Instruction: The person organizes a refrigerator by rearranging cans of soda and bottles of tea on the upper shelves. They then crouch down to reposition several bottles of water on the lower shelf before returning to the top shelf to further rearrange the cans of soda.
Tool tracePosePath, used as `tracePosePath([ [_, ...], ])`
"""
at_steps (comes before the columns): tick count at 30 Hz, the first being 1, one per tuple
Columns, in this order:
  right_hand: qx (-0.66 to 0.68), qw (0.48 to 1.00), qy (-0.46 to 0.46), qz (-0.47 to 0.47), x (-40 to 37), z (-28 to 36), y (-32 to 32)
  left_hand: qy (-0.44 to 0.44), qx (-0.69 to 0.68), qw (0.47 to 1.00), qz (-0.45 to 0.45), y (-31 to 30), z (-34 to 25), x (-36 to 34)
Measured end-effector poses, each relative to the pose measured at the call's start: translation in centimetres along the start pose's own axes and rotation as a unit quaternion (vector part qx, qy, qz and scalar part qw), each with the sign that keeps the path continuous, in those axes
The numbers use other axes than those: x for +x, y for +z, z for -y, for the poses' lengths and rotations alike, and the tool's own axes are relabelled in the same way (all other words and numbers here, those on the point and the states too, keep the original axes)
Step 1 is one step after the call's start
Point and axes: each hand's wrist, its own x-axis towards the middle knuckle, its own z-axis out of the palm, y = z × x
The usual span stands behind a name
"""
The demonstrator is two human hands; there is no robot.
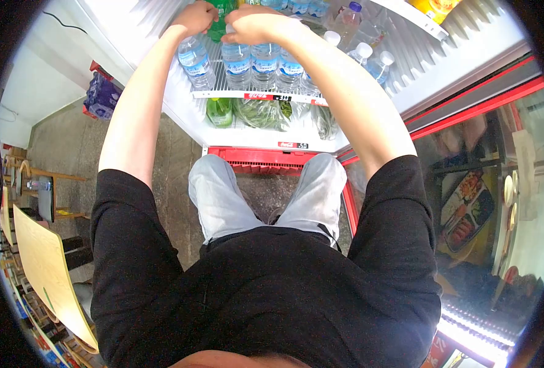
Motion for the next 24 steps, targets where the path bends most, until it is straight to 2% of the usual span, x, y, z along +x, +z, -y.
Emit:
tracePosePath([
  [7,0.001,1.000,0.026,0.008,-0.1,-0.4,0.4,-0.030,-0.015,0.999,0.021,-1.0,-1.1,-0.6],
  [13,0.089,0.996,-0.004,-0.022,-1.7,0.7,-1.7,0.003,-0.014,1.000,0.013,-0.3,-0.3,-0.1],
  [16,0.178,0.973,0.135,0.064,-2.4,1.3,-4.9,-0.021,-0.021,0.999,0.012,-1.0,-1.0,-0.8],
  [19,0.081,0.990,0.101,-0.058,-3.3,-2.7,-3.8,-0.002,-0.009,0.993,0.116,-2.1,-1.1,-1.0],
  [21,0.026,0.986,0.128,-0.102,-4.4,-5.4,-3.4,0.022,-0.036,0.993,0.112,0.1,1.5,0.7],
  [22,-0.002,0.982,0.144,-0.125,-5.0,-6.6,-3.2,0.037,-0.048,0.992,0.110,0.2,1.5,1.0],
  [24,-0.031,0.973,0.190,-0.130,-6.0,-9.0,-2.7,0.012,-0.058,0.991,0.122,-0.4,0.1,0.2],
])
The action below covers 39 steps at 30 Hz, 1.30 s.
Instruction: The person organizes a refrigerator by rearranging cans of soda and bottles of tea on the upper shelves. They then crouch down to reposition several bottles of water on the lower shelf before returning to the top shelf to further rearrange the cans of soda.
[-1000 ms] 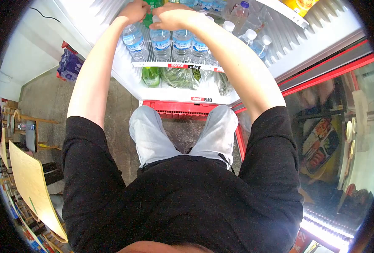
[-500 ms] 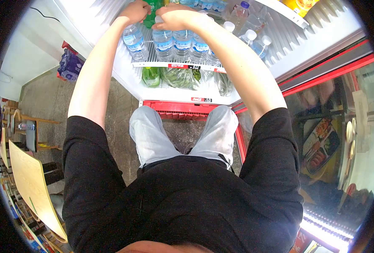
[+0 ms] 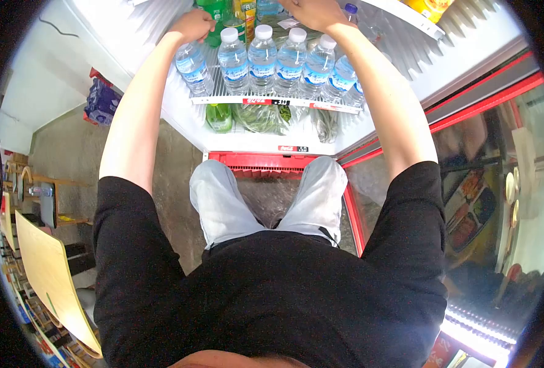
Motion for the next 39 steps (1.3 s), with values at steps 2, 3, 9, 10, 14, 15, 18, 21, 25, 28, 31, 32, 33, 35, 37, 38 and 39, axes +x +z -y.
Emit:
tracePosePath([
  [2,-0.019,0.999,0.017,-0.041,-0.7,-1.0,0.3,-0.009,-0.010,1.000,0.007,-0.3,-1.4,-0.5],
  [3,-0.030,0.998,0.042,-0.025,-1.3,-1.0,0.4,-0.008,-0.013,1.000,0.010,-0.2,-1.6,-0.5],
  [9,0.038,0.998,0.001,0.058,-1.4,-2.3,2.8,-0.025,0.025,0.999,0.008,-0.7,-2.5,-1.4],
  [10,0.046,0.996,0.039,0.065,-1.2,-2.3,3.1,-0.033,0.017,0.999,0.014,-0.7,-2.7,-1.6],
  [14,0.048,0.999,0.016,0.004,-0.9,-3.4,4.8,-0.003,0.008,1.000,0.002,-0.2,-1.9,-1.1],
  [15,0.047,0.999,0.023,0.001,-0.8,-3.6,5.2,-0.002,0.014,1.000,0.002,-0.3,-1.9,-1.2],
  [18,0.065,0.997,0.028,0.014,-1.1,-3.9,5.4,0.009,0.049,0.999,0.010,-0.4,-1.8,-1.3],
  [21,0.097,0.993,0.042,0.044,-0.9,-2.7,3.5,0.020,0.134,0.990,0.026,-1.2,-2.0,-0.9],
  [25,0.090,0.994,0.055,0.033,-0.8,-3.3,4.8,0.009,0.288,0.957,0.037,-1.9,-3.3,-2.6],
  [28,0.076,0.994,0.062,0.041,-0.4,-3.6,5.3,-0.018,0.359,0.932,0.047,-2.9,-5.0,-4.1],
  [31,-0.003,0.998,0.041,0.050,-0.6,-3.3,4.8,-0.121,0.378,0.908,0.132,-3.8,-8.4,-5.4],
  [32,-0.001,0.998,0.046,0.049,-0.7,-3.2,4.6,-0.167,0.375,0.897,0.167,-3.9,-9.1,-5.6],
  [33,-0.001,0.998,0.051,0.048,-0.8,-3.0,4.3,-0.176,0.375,0.895,0.164,-3.7,-9.2,-5.8],
  [35,0.004,0.997,0.060,0.045,-1.2,-2.5,3.8,-0.189,0.377,0.893,0.159,-3.2,-9.2,-5.8],
  [37,0.012,0.997,0.066,0.044,-1.4,-2.2,3.4,-0.173,0.399,0.886,0.159,-3.3,-8.9,-5.5],
  [38,0.011,0.997,0.068,0.042,-1.4,-2.3,3.4,-0.167,0.410,0.882,0.160,-3.4,-8.7,-5.4],
  [39,0.011,0.997,0.069,0.041,-1.3,-2.2,3.5,-0.179,0.403,0.883,0.162,-3.5,-9.0,-5.5],
])
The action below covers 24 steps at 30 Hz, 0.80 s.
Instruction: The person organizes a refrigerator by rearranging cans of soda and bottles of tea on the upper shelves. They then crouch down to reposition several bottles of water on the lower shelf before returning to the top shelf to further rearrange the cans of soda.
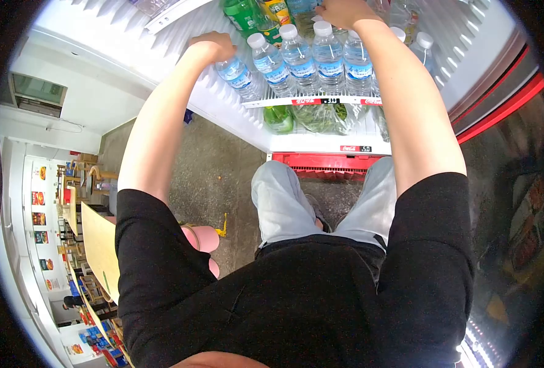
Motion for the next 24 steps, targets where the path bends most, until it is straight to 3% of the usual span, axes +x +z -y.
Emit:
tracePosePath([
  [8,0.011,1.000,0.008,0.002,-0.1,0.2,-0.4,-0.036,-0.039,0.998,-0.021,-0.5,-0.5,0.1],
  [14,0.004,1.000,-0.001,-0.006,0.3,-0.2,0.7,-0.028,-0.042,0.995,-0.090,-0.4,-1.5,-1.0],
  [20,0.012,1.000,0.003,-0.002,0.3,-0.3,0.3,0.022,-0.123,0.992,-0.032,-0.6,-0.5,-0.3],
  [23,0.009,1.000,0.004,0.001,0.2,-0.2,0.1,-0.017,-0.182,0.982,-0.035,-1.0,-0.3,-0.4],
  [24,0.007,1.000,0.002,-0.001,0.2,-0.2,0.2,-0.017,-0.179,0.979,-0.096,-0.6,0.1,0.5],
])
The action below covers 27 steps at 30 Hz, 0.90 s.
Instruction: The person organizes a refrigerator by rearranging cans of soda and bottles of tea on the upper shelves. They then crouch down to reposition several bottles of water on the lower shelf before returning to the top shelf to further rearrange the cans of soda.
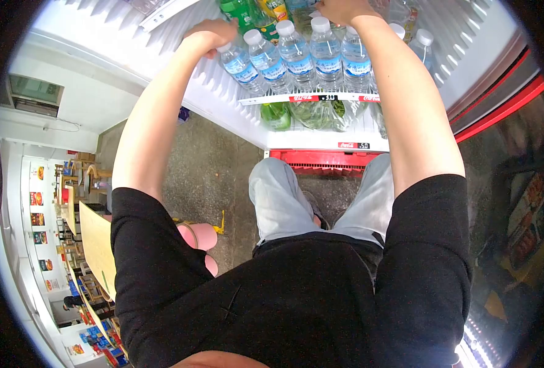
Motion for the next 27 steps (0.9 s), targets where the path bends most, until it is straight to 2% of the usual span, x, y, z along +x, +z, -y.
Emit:
tracePosePath([
  [2,-0.001,1.000,-0.003,0.007,-0.1,0.0,0.0,0.023,0.002,0.993,-0.120,1.5,1.3,2.7],
  [5,-0.007,1.000,-0.007,0.022,0.0,0.1,-0.2,-0.031,-0.033,0.975,-0.218,1.6,0.2,3.5],
  [8,0.010,1.000,0.002,0.025,0.2,-0.2,0.4,0.064,-0.051,0.982,-0.173,1.1,0.1,4.3],
  [11,0.060,0.997,0.029,0.030,0.4,-0.1,0.3,0.047,-0.087,0.968,-0.232,0.9,-1.3,3.4],
  [14,0.055,0.997,0.033,0.038,0.0,0.6,-0.7,0.089,-0.036,0.962,-0.255,2.3,-0.3,5.9],
  [15,0.055,0.997,0.037,0.041,0.0,0.7,-0.7,0.044,-0.062,0.977,-0.197,1.5,-1.0,4.6],
  [18,0.058,0.997,0.039,0.043,0.3,0.6,-0.3,0.043,-0.123,0.976,-0.176,3.7,-0.8,4.9],
  [22,0.057,0.997,0.039,0.018,0.3,0.2,0.3,0.057,-0.167,0.969,-0.176,5.0,0.1,5.9],
  [27,0.049,0.997,0.030,0.055,0.6,0.3,-0.2,0.101,-0.140,0.966,-0.193,5.7,0.6,6.5],
])
